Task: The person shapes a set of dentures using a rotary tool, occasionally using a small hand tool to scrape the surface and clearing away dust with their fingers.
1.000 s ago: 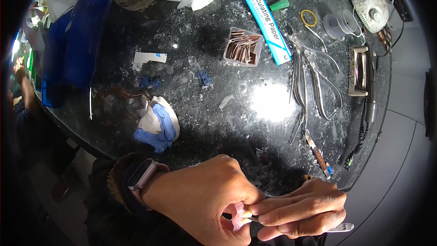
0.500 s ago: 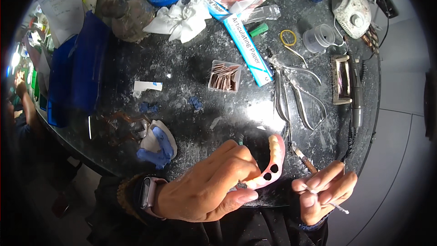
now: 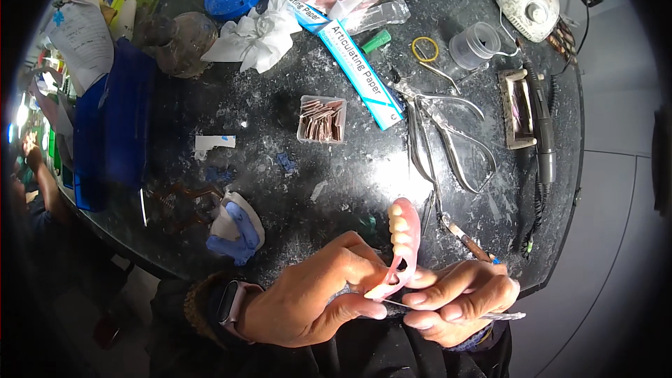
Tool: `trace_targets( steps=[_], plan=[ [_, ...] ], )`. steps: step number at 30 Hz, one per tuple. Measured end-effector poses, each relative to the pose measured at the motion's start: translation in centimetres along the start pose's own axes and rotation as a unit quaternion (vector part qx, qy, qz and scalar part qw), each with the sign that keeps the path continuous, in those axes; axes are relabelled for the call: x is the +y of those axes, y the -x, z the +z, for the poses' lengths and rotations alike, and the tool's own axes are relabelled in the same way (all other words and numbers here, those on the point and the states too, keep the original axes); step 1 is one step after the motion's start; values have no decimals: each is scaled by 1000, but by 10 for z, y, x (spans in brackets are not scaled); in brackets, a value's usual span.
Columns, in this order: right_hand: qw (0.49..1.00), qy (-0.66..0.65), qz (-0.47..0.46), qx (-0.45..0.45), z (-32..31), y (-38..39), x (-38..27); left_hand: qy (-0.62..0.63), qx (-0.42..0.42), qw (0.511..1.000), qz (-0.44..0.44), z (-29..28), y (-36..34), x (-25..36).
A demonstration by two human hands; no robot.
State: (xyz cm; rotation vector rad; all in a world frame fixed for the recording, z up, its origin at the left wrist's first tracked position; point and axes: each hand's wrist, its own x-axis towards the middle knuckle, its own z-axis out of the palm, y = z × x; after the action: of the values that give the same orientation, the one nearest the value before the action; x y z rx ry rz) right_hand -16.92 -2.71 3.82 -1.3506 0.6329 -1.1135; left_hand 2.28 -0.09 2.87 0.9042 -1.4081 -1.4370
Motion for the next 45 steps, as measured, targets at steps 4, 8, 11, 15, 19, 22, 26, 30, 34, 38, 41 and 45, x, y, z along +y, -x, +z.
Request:
trace_targets(
  steps=[4,8,11,15,19,22,26,30,34,38,41,45],
  plan=[
    [995,-73,-19,62,7,5,5,-4,-2,1000,16,1,-1,-1],
    [996,-81,-2,47,6,8,7,-4,13,1000,6,2,2,-3],
    [996,-69,-9,51,5,8,6,-6,7,1000,10,2,1,-3],
    [997,-66,-3,42,7,6,6,3,18,1000,10,4,1,-4],
    [995,66,68,19,7,-3,-4,-14,28,999,25,4,-1,-5],
    [995,47,80,43,7,-3,-4,-36,24,998,39,5,-2,-7],
    [987,-102,94,77,10,3,9,-21,50,997,55,10,2,-15],
    [968,-161,178,77,11,-2,-2,-53,49,995,65,8,-1,-11],
    [951,-230,194,66,10,1,3,-28,42,997,61,8,2,-9],
    [963,-219,151,39,9,6,8,-41,42,996,63,6,4,-10],
    [976,-165,136,48,12,6,6,-47,-26,998,30,0,4,-10],
    [982,-84,130,108,11,23,8,-24,-16,1000,8,1,4,-7]
  ],
)
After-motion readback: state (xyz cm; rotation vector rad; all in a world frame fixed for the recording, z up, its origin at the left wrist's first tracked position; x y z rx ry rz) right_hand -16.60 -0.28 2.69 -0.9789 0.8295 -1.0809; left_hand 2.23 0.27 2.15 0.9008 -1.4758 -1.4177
